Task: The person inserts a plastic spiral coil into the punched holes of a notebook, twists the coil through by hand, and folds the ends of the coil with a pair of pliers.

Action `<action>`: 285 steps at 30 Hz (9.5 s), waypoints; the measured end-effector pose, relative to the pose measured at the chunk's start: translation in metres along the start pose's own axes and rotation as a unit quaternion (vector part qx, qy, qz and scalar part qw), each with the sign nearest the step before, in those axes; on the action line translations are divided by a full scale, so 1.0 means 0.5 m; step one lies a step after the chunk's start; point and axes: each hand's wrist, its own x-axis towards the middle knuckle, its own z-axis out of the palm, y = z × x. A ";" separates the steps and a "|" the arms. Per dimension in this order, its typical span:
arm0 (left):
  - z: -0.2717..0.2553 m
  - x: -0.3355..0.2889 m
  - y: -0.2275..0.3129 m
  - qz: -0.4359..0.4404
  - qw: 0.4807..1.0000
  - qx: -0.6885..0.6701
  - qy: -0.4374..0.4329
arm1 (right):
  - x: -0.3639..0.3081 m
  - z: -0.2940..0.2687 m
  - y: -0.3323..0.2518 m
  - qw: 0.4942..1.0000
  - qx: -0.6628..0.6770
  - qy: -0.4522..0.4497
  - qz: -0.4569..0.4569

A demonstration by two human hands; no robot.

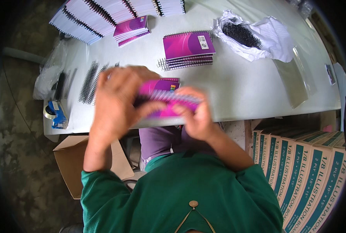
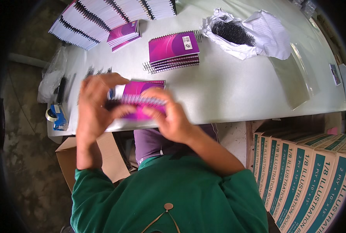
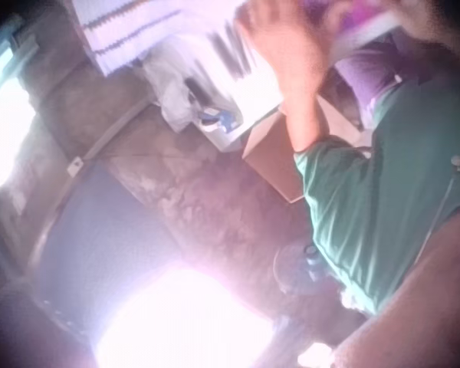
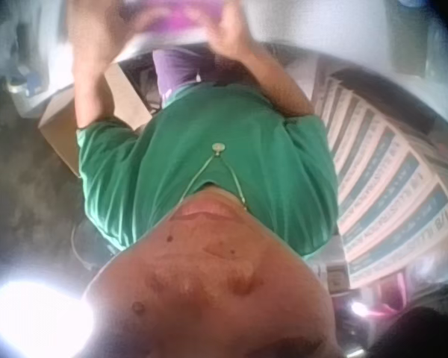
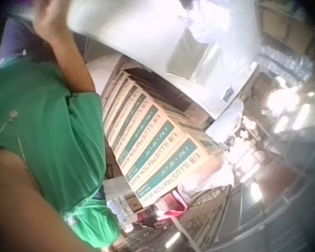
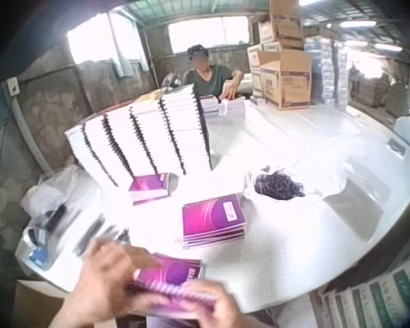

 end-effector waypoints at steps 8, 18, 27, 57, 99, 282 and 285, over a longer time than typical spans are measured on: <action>0.286 0.036 -0.086 -0.059 0.991 -0.081 0.090 | 0.209 -0.194 0.092 0.964 -0.241 -0.110 0.005; 0.291 0.042 -0.116 -0.285 0.932 -0.202 0.099 | 0.186 -0.186 0.183 0.949 -0.312 0.008 0.042; 0.239 0.025 -0.112 -0.255 0.953 -0.134 0.096 | 0.169 -0.195 0.187 0.951 -0.296 0.089 -0.031; 0.134 -0.208 -0.029 -0.375 0.897 -0.234 -0.021 | -0.073 -0.070 -0.020 0.928 -0.278 -0.240 0.056; 0.052 -0.080 -0.003 -0.094 0.993 0.022 0.068 | 0.052 -0.028 -0.047 0.901 -0.378 -0.214 -0.010; 0.368 0.075 -0.099 -0.347 0.877 -0.186 0.276 | 0.223 -0.131 0.223 0.893 -0.346 0.277 -0.082; 0.346 0.081 -0.094 -0.365 0.862 -0.207 0.283 | 0.223 -0.143 0.229 0.894 -0.348 0.269 -0.082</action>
